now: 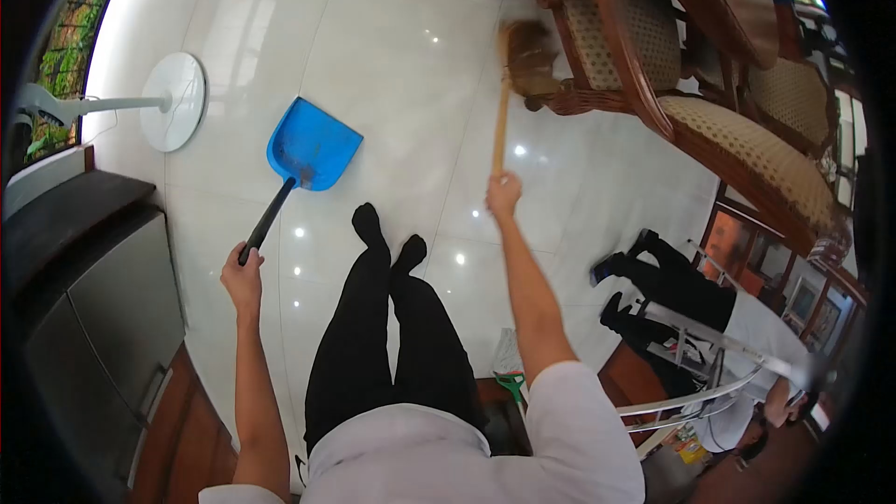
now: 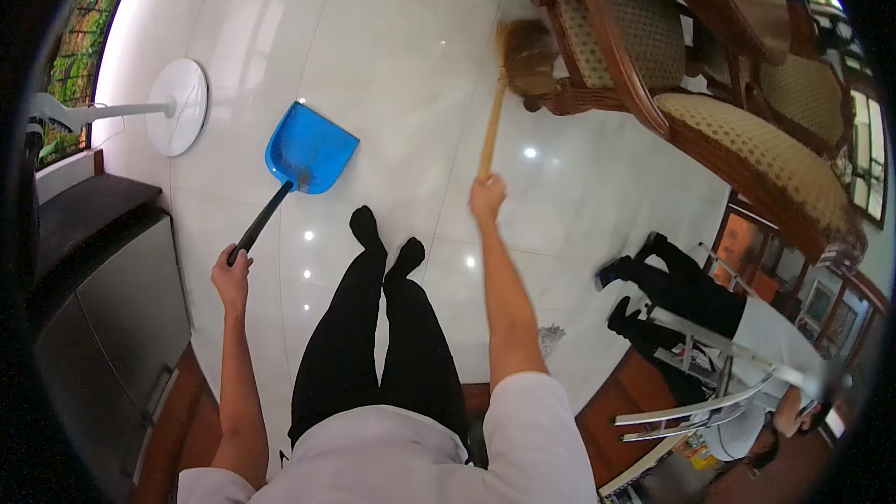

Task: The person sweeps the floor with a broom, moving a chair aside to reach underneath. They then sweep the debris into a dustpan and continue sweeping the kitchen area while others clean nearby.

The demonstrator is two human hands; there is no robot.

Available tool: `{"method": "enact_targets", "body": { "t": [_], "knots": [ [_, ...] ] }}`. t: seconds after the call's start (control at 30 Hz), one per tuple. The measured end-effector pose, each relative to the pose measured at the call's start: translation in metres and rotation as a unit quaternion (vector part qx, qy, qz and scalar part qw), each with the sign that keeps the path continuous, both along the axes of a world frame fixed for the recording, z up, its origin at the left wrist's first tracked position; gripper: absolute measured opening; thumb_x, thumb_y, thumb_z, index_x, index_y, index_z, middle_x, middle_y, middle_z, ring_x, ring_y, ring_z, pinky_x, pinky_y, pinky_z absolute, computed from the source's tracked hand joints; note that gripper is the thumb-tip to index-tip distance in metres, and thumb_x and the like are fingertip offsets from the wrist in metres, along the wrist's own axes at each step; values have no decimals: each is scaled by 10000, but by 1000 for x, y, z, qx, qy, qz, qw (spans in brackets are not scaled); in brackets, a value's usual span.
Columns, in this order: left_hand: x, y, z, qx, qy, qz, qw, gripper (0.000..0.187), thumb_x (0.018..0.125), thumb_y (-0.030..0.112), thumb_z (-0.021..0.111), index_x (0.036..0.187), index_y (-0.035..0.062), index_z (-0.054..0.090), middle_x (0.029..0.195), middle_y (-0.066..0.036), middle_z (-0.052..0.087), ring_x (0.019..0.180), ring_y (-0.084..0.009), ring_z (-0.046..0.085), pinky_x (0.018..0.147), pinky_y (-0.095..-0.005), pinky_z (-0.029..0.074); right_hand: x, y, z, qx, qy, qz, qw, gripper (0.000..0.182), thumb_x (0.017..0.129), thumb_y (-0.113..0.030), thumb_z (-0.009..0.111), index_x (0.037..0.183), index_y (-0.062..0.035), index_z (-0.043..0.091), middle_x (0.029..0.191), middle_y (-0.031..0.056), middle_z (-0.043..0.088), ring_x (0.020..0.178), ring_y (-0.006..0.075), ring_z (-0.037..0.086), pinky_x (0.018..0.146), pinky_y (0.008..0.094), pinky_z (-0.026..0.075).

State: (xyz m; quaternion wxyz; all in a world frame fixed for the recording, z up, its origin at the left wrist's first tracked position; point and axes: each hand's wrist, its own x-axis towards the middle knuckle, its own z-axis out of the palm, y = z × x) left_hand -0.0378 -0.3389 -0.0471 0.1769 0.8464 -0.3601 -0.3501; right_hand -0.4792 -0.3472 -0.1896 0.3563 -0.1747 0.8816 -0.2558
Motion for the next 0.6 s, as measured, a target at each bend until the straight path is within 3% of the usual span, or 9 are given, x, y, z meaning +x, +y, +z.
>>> {"method": "enact_targets", "body": {
  "t": [0.03,0.1,0.23,0.33,0.43,0.53,0.6],
  "knots": [
    [2,-6,-2,7,3,7,1000,315,744,129,539,985,-73,538,707,-168,604,628,-186,614,578,-263,458,28,17,4,-11,3,-3,1000,147,730,-93,558,845,-13,514,512,60,496,348,136,456,308,277,363],
    [-6,-15,-3,8,-18,-30,999,341,756,150,540,995,-92,522,682,-140,596,633,-175,616,542,-238,454,71,43,57,16,-102,-42,994,213,743,-103,568,925,-7,515,509,57,494,349,128,439,304,263,348],
    [-19,-39,9,58,-47,-70,995,322,755,146,526,979,-86,528,688,-161,599,622,-195,620,573,-265,465,50,74,175,70,-345,-105,930,320,796,-126,527,1087,2,483,595,74,518,378,104,451,300,212,325],
    [-14,-38,-9,38,-84,-101,991,292,754,154,526,946,-66,542,647,-163,586,566,-233,595,550,-306,458,-6,117,251,87,-270,-77,956,306,779,-70,542,1074,3,507,636,96,549,416,100,451,323,185,315],
    [-11,-33,-23,4,-125,-122,985,254,755,165,530,920,-26,556,608,-146,579,536,-265,576,539,-341,447,-50,151,338,147,-174,-127,965,308,773,-52,538,1072,15,506,599,109,548,355,106,431,295,200,306],
    [-29,-40,-8,47,-92,-102,989,214,765,155,512,929,20,544,612,-119,584,525,-244,579,548,-320,450,-84,178,365,114,-75,-185,973,288,771,-46,536,1049,28,512,564,102,535,327,106,413,280,210,297],
    [-42,-39,-7,52,-84,-95,991,225,764,163,512,936,22,544,625,-127,587,547,-251,583,563,-329,451,-116,186,334,105,-37,-174,978,279,770,-47,537,1038,29,515,551,93,524,330,109,414,281,212,300]
  ]
}}
